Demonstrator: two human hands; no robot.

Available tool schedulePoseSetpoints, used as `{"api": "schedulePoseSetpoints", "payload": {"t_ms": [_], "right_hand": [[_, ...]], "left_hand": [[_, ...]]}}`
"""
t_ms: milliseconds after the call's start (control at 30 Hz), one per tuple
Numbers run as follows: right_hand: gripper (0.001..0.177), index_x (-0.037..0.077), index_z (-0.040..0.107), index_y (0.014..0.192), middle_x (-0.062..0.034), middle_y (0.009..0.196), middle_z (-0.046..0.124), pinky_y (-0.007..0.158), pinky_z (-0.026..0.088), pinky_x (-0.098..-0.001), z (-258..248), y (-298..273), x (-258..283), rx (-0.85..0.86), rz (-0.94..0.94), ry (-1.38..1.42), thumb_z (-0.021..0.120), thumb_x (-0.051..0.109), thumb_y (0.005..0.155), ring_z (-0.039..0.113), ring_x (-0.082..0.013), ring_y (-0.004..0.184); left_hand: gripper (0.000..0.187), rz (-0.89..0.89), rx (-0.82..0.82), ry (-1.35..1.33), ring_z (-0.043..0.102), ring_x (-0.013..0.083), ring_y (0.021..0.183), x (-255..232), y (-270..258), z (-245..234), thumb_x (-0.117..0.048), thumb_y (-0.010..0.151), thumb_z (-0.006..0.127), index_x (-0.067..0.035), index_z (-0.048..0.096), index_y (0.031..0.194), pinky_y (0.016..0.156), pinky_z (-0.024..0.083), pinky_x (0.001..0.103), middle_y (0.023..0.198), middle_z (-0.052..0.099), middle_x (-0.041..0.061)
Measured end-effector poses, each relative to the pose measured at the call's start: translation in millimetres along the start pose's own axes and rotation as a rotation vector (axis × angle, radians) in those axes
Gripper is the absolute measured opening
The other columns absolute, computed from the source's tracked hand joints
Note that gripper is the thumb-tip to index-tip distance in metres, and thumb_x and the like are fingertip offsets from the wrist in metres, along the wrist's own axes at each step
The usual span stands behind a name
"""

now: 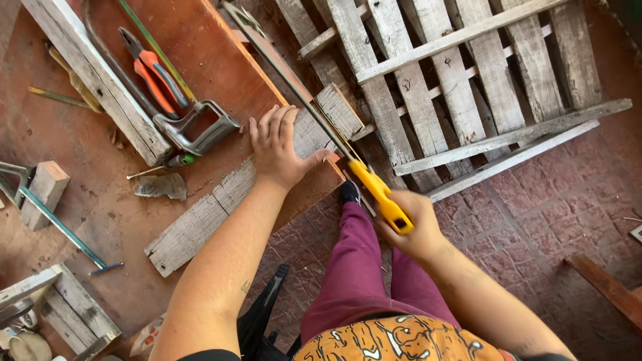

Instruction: The person uses a yellow-handled hand saw to cut a wooden plank resting on a workbench. They hold the plank steady with their left hand while sawing with their right hand, completing the cut and separating the piece.

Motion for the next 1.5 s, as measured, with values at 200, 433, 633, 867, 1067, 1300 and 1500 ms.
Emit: {"api": "schedulePoseSetpoints", "payload": {"t_ms": [200, 433, 633, 867, 1067, 1300, 1500], "right_hand": [[0.029, 0.01, 0.069, 0.096, -0.0161, 0.07, 0.064, 0.061, 0.057, -0.044, -16, -11, 25, 0.024, -0.043, 0.053, 0.088, 0.022, 0.078, 0.068, -0.0397, 0.061], [0.022, 0.003, 0.064, 0.098, -0.0193, 0.09, 0.066, 0.069, 0.059, -0.0532, -15, 12, 60, 0.168, -0.341, 0.09, 0.078, 0.018, 0.089, 0.07, -0.0469, 0.081], [0.027, 0.01, 0.061, 0.087, -0.011, 0.065, 0.057, 0.057, 0.054, -0.0459, 7, 33, 46, 0.086, -0.15, 0.055, 0.081, 0.027, 0.088, 0.065, -0.04, 0.06], [0.025, 0.012, 0.063, 0.089, -0.0086, 0.068, 0.059, 0.06, 0.056, -0.0449, 14, 43, 27, 0.024, -0.256, 0.085, 0.081, 0.029, 0.09, 0.065, -0.0366, 0.062], [0.026, 0.018, 0.064, 0.087, -0.0055, 0.072, 0.061, 0.062, 0.059, -0.0446, 1, -21, 4, 0.065, -0.227, 0.065, 0.079, 0.038, 0.088, 0.069, -0.035, 0.066], [0.023, 0.012, 0.067, 0.1, -0.0096, 0.08, 0.066, 0.066, 0.06, -0.0456, 37, 86, 36, 0.02, -0.316, 0.117, 0.081, 0.025, 0.088, 0.072, -0.0373, 0.071], [0.024, 0.017, 0.066, 0.091, -0.0041, 0.076, 0.061, 0.065, 0.059, -0.0449, 0, -17, -4, 0.074, -0.207, 0.114, 0.079, 0.038, 0.089, 0.07, -0.0356, 0.069]], "left_hand": [[0.106, 0.011, 0.046, -0.035, 0.045, 0.0364, 0.146, 6, 0, 2, -0.097, 0.086, 0.059, -0.014, 0.054, 0.152, 0.122, 0.019, 0.074, 0.152, 0.055, 0.009], [0.052, -0.037, 0.041, 0.069, 0.046, 0.0357, 0.146, 14, 23, 38, -0.05, 0.108, 0.062, -0.018, 0.056, 0.15, 0.121, 0.02, 0.075, 0.146, 0.059, 0.004], [0.037, -0.12, 0.009, 0.085, 0.051, 0.0265, 0.145, 10, 21, 32, -0.043, 0.108, 0.06, -0.02, 0.064, 0.137, 0.124, 0.026, 0.066, 0.134, 0.068, 0.0], [0.034, -0.133, 0.028, 0.091, 0.054, 0.0297, 0.142, 18, 23, 26, -0.039, 0.112, 0.055, -0.013, 0.066, 0.131, 0.127, 0.024, 0.059, 0.121, 0.074, 0.008], [0.029, -0.132, 0.028, 0.085, 0.058, 0.0358, 0.137, 3, 31, 11, -0.024, 0.114, 0.049, -0.004, 0.067, 0.126, 0.125, 0.029, 0.059, 0.12, 0.075, 0.017], [0.033, -0.137, 0.065, 0.006, 0.055, 0.0365, 0.141, 10, 29, 6, -0.027, 0.114, 0.044, -0.004, 0.065, 0.126, 0.125, 0.027, 0.059, 0.122, 0.075, 0.018], [0.031, -0.091, 0.025, 0.042, 0.059, 0.0387, 0.135, -3, 30, 3, -0.022, 0.114, 0.046, -0.003, 0.066, 0.128, 0.119, 0.036, 0.058, 0.123, 0.075, 0.021]]}}
Point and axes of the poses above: each hand's wrist, its own y-axis towards the middle knuckle, its own z-axis out of the palm, x = y × z, the point moved 3 cm from there along y, towards the middle knuckle
